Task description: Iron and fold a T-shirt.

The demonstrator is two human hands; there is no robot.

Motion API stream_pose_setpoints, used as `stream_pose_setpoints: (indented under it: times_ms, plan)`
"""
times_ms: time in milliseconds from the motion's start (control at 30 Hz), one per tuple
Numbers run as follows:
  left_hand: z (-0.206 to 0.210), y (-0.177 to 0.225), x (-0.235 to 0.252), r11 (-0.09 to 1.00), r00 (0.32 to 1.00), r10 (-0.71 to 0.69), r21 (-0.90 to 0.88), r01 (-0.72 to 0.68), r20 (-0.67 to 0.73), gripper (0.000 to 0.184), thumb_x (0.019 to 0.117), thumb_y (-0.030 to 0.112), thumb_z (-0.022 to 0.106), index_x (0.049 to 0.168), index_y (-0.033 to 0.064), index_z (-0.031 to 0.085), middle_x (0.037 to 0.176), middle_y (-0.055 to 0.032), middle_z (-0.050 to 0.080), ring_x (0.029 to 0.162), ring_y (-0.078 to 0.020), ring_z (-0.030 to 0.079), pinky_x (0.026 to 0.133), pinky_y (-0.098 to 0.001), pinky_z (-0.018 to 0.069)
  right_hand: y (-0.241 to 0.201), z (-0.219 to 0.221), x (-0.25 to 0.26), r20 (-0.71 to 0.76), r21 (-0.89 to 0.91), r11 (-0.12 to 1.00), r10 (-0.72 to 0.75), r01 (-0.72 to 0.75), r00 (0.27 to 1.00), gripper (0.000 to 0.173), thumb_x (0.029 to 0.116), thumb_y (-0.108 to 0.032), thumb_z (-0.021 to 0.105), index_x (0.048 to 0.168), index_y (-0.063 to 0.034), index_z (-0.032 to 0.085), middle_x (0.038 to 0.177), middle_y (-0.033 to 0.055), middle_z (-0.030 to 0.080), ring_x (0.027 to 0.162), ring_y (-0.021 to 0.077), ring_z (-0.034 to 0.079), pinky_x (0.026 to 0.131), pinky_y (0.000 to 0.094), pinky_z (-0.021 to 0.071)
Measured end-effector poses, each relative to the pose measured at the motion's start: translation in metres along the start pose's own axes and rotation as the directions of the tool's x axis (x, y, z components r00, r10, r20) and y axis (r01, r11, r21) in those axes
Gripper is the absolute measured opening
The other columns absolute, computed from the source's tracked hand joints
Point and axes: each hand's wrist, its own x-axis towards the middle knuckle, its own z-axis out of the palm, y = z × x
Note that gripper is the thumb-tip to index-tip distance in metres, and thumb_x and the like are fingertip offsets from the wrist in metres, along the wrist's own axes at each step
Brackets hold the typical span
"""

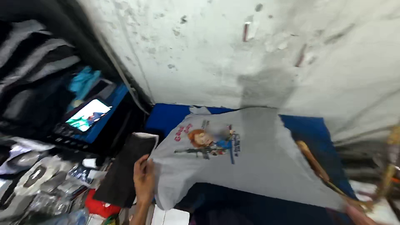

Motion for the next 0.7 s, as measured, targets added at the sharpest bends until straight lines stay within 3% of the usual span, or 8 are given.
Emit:
stream_pose_setpoints:
  times_ms: [67, 167, 300, 367, 433, 500, 567, 700]
  plan:
    - [0.003, -0.036, -0.025, 0.989, 0.99, -0.119, 0.098, 0.112, 0.071, 0.039, 0.1005, 0.003, 0.054, 0.135, -0.0145, 0.047, 0.127, -0.0308, 0.058, 0.109, -0.0268, 0.062, 0.095, -0.039, 0.0529, 0.047, -0.008, -0.001, -0.097, 0.044, 0.992, 0.121, -0.117, 0.988, 0.024, 0.1033, -0.012, 0.046, 0.116, -0.0028, 0.063, 0.114, -0.0022, 0.068, 0.101, 0.0079, 0.067, 0.088, 0.0323, 0.0597]
    - [0.003, -0.09, -0.056, 0.916, 0.924, -0.346, 0.271, 0.295, 0.164, 0.047, 0.1009, 0.002, 0.054, 0.143, -0.0142, 0.041, 0.131, -0.0382, 0.055, 0.116, -0.0422, 0.06, 0.1, -0.052, 0.0495, 0.112, -0.022, -0.01, -0.143, 0.028, 0.957, 0.291, -0.29, 0.946, 0.018, 0.1047, -0.012, 0.049, 0.106, -0.0004, 0.063, 0.091, 0.0, 0.069, 0.08, 0.0088, 0.068, 0.076, 0.03, 0.0601]
    - [0.006, -0.138, -0.075, 0.802, 0.847, -0.5, 0.466, 0.374, 0.18, 0.047, 0.1027, 0.006, 0.055, 0.144, -0.0133, 0.042, 0.128, -0.0386, 0.059, 0.117, -0.049, 0.06, 0.102, -0.0573, 0.0476, 0.171, -0.03, -0.027, -0.162, 0.049, 0.917, 0.398, -0.396, 0.903, 0.012, 0.1023, -0.003, 0.053, 0.102, 0.0033, 0.063, 0.087, 0.0058, 0.07, 0.078, 0.013, 0.07, 0.076, 0.0313, 0.0611]
    - [0.01, -0.141, -0.075, 0.786, 0.846, -0.508, 0.488, 0.379, 0.161, 0.047, 0.1023, 0.007, 0.057, 0.142, -0.013, 0.044, 0.124, -0.037, 0.062, 0.114, -0.0479, 0.062, 0.101, -0.0581, 0.048, 0.183, -0.03, -0.031, -0.187, 0.062, 0.914, 0.405, -0.401, 0.895, 0.009, 0.0994, 0.003, 0.055, 0.106, 0.0043, 0.061, 0.09, 0.0081, 0.069, 0.078, 0.0136, 0.07, 0.075, 0.0305, 0.0613]
    - [0.012, -0.136, -0.073, 0.776, 0.838, -0.525, 0.488, 0.4, 0.148, 0.045, 0.103, 0.01, 0.057, 0.14, -0.0127, 0.047, 0.122, -0.0358, 0.063, 0.112, -0.0459, 0.062, 0.1, -0.0574, 0.0478, 0.187, -0.025, -0.03, -0.223, 0.027, 0.914, 0.401, -0.406, 0.888, 0.02, 0.0968, 0.004, 0.058, 0.116, 0.0051, 0.055, 0.094, 0.0121, 0.068, 0.078, 0.0158, 0.071, 0.072, 0.0318, 0.0618]
    - [0.012, -0.134, -0.074, 0.775, 0.832, -0.537, 0.472, 0.42, 0.142, 0.042, 0.1054, 0.015, 0.055, 0.136, -0.0138, 0.051, 0.123, -0.036, 0.061, 0.116, -0.0455, 0.059, 0.103, -0.0569, 0.0452, 0.184, -0.018, -0.024, -0.257, -0.056, 0.892, 0.421, -0.448, 0.87, 0.038, 0.1005, -0.009, 0.062, 0.133, 0.0059, 0.047, 0.105, 0.0193, 0.065, 0.081, 0.021, 0.07, 0.07, 0.0371, 0.0605]
    - [0.011, -0.133, -0.078, 0.767, 0.82, -0.551, 0.483, 0.424, 0.156, 0.043, 0.108, 0.019, 0.05, 0.131, -0.0173, 0.054, 0.125, -0.039, 0.059, 0.12, -0.0478, 0.057, 0.106, -0.0582, 0.0422, 0.181, -0.008, -0.017, -0.3, -0.139, 0.853, 0.447, -0.502, 0.843, 0.053, 0.101, -0.022, 0.066, 0.14, 0.0059, 0.044, 0.11, 0.0236, 0.065, 0.082, 0.0252, 0.069, 0.07, 0.042, 0.0584]
    - [0.003, -0.129, -0.091, 0.717, 0.767, -0.603, 0.57, 0.401, 0.22, 0.045, 0.1088, 0.025, 0.05, 0.116, -0.018, 0.061, 0.108, -0.0375, 0.063, 0.101, -0.0449, 0.063, 0.094, -0.0588, 0.0477, 0.174, -0.007, -0.01, -0.291, -0.153, 0.791, 0.537, -0.592, 0.792, 0.031, 0.1002, -0.019, 0.067, 0.121, 0.0041, 0.061, 0.093, 0.0141, 0.066, 0.07, 0.0161, 0.063, 0.063, 0.0329, 0.0549]
